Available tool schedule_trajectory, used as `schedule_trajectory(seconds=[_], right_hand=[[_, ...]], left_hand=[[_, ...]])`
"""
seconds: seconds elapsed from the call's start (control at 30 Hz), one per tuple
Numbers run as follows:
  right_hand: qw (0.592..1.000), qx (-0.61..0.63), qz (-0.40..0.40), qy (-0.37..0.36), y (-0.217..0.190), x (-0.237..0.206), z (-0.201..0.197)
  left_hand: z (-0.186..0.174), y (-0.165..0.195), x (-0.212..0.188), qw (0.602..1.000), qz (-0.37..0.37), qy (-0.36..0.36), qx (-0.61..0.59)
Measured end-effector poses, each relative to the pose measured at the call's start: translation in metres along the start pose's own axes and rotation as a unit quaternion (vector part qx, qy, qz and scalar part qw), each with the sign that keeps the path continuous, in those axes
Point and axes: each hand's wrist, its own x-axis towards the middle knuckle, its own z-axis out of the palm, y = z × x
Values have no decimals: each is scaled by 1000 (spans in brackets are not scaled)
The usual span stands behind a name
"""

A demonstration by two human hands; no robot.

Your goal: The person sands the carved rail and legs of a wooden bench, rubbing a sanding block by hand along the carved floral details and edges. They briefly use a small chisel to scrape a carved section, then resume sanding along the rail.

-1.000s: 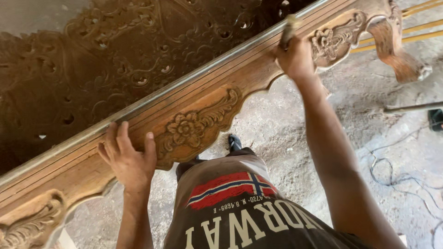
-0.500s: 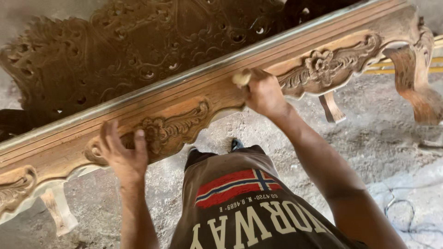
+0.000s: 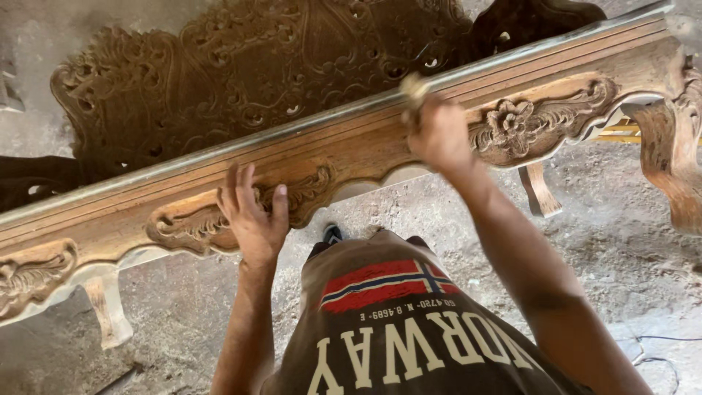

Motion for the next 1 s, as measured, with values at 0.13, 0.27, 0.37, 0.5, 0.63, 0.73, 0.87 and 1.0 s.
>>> schedule_trajectory(seconds=[0.13,0.27,0.37,0.5,0.63,0.73,0.87,1.0], right_hand=[[997,-42,-52,-23,-22,8,4],[993,-41,106,-43,2,22,-21],[977,-85,182,-78,11,10,-14],[994,-31,72,-74,-5,-30,-3],[996,31,77,43,-22,-44,-18],[775,495,346,186,-31,-46,-14],[993,-99,27,54,-42,-59,7],[986,27,129,106,-58,-68,8]], left_hand=[[17,9,10,999,25,-10,-20],[19,12,10,998,44,-38,-29],[17,10,11,998,41,-29,-33],[18,7,14,997,31,-19,-61],[18,4,15,995,36,-30,-84],[17,3,15,995,47,-43,-80],[16,3,17,994,55,-55,-83],[13,2,18,990,66,-59,-111]])
